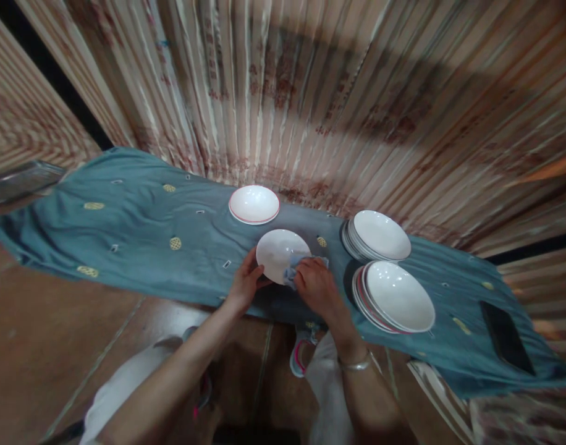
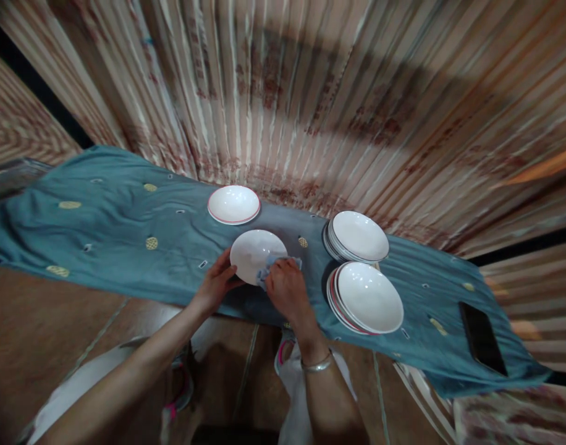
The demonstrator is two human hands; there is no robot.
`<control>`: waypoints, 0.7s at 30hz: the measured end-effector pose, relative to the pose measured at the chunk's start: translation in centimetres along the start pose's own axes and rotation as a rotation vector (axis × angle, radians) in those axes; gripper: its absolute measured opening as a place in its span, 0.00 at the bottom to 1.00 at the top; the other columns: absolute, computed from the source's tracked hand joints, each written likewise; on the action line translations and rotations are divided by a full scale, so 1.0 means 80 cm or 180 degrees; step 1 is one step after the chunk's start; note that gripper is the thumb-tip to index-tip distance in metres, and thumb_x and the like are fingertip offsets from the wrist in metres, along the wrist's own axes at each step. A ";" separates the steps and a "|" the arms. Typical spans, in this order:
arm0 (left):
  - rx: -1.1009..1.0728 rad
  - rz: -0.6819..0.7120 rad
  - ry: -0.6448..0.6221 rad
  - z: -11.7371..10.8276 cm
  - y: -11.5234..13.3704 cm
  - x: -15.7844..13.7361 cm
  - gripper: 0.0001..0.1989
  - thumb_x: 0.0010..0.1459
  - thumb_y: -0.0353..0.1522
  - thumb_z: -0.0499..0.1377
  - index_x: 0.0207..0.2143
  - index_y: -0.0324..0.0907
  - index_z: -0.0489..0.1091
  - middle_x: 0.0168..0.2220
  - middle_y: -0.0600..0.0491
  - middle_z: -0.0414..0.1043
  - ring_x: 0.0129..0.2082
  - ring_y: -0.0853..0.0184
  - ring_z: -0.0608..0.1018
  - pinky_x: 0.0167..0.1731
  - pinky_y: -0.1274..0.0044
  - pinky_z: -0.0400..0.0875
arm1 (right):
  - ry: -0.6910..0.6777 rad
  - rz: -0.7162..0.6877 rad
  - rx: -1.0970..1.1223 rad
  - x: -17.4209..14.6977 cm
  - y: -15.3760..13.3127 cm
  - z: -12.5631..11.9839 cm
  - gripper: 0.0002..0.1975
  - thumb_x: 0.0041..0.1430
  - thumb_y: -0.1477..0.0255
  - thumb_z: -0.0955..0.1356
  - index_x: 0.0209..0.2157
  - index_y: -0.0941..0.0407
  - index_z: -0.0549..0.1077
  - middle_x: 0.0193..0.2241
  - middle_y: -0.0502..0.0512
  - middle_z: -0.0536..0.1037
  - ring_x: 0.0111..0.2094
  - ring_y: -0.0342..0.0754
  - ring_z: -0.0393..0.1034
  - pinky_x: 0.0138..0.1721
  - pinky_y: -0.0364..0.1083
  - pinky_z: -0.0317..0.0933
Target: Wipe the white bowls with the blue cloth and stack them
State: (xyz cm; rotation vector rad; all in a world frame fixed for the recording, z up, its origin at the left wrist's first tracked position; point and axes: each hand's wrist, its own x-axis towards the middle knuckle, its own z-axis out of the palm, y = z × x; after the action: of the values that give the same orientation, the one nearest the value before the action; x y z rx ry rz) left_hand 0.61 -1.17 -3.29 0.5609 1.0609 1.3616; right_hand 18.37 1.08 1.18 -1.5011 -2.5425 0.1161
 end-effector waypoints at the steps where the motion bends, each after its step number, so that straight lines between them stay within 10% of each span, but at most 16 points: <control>1: 0.0005 0.0010 0.0014 -0.001 0.000 -0.002 0.34 0.46 0.34 0.67 0.58 0.48 0.68 0.60 0.48 0.69 0.57 0.50 0.71 0.43 0.60 0.80 | -0.0094 -0.0032 0.0058 -0.001 -0.004 -0.001 0.13 0.64 0.80 0.61 0.29 0.57 0.74 0.34 0.59 0.78 0.41 0.52 0.70 0.51 0.50 0.60; 11: 0.0094 -0.0086 0.0131 -0.004 0.008 -0.017 0.35 0.47 0.30 0.64 0.60 0.48 0.67 0.59 0.49 0.72 0.41 0.64 0.79 0.25 0.83 0.72 | -0.0652 -0.0410 0.1319 0.000 -0.025 -0.002 0.08 0.67 0.74 0.66 0.44 0.57 0.76 0.44 0.58 0.81 0.47 0.50 0.73 0.49 0.46 0.61; 21: 0.0314 -0.0046 0.0114 0.004 0.013 -0.019 0.38 0.47 0.29 0.64 0.63 0.47 0.64 0.63 0.47 0.66 0.47 0.59 0.77 0.31 0.76 0.78 | -0.1132 -0.0314 0.0585 0.004 -0.009 -0.029 0.10 0.66 0.75 0.65 0.35 0.58 0.79 0.38 0.58 0.82 0.43 0.50 0.75 0.44 0.44 0.62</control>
State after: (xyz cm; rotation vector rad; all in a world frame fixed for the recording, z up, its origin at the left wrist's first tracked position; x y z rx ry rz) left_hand 0.58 -2.35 -1.85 0.6021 1.1639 1.3163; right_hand 18.03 0.93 3.60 -1.3858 -2.7737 0.6367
